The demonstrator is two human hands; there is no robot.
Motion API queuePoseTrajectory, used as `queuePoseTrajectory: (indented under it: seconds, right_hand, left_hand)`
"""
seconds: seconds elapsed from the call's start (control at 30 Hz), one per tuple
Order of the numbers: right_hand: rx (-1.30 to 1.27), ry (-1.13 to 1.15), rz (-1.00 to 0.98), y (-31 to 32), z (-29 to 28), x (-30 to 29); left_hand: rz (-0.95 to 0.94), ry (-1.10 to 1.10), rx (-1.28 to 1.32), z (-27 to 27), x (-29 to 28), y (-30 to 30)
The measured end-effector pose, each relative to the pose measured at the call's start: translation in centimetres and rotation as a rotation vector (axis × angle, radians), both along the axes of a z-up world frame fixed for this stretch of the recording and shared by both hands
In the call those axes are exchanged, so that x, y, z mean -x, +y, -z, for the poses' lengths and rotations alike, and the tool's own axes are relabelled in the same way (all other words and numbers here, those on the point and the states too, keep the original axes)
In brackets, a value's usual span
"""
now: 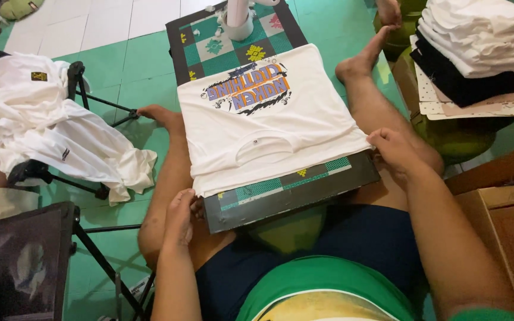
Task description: Cleaning a white t-shirt with a lint roller and then carefully aligning a graphic transfer sheet on it for printing.
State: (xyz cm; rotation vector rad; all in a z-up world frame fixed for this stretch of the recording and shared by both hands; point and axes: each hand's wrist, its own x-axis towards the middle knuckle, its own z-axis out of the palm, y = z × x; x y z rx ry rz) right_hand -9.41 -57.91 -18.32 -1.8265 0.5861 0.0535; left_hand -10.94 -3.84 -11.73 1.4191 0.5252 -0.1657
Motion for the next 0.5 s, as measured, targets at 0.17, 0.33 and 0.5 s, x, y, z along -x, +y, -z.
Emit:
queuePoseTrajectory:
  seconds: [0.17, 0.33, 0.5]
  right_hand:
    - [-0.074, -0.14, 0.046, 1.6, -1.5, 0.5]
    - [-0.158, -0.178, 0.108, 2.3, -1.2, 0.8]
    - [-0.101, -0.08, 0.186, 0.9, -1.9, 0.1]
  left_hand:
    - [0.123, 0.171, -0.115, -2.4, -0.6, -1.8]
    - [0.004, 0.021, -0.038, 0.3, -1.3, -0.8]
    - [-0.089, 0.009, 0.129, 2.4, -2.0, 0.7]
